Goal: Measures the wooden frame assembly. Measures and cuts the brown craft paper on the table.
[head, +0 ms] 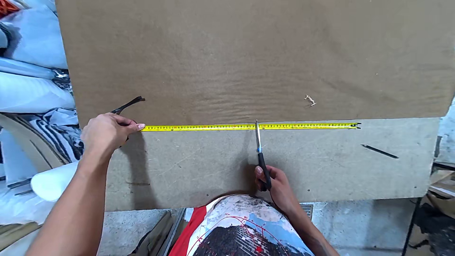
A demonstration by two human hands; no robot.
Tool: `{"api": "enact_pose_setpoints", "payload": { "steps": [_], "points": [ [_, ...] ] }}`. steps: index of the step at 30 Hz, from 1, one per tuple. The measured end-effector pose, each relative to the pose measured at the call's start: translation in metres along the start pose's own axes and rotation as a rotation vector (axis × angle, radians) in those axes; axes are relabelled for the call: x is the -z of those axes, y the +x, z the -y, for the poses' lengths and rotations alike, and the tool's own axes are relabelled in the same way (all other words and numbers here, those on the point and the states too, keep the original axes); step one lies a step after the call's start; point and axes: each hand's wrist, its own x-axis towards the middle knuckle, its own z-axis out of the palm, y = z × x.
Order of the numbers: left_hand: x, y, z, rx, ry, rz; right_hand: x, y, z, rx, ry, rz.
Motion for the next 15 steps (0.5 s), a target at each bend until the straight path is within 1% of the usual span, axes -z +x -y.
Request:
{"api": "enact_pose_setpoints", "payload": {
  "steps": [15],
  "points": [
    [-0.004, 0.006, 0.005, -0.008, -0.010, 0.010, 0.006, 0.011, -0.003, 0.014, 0.018, -0.068]
  ]
}}
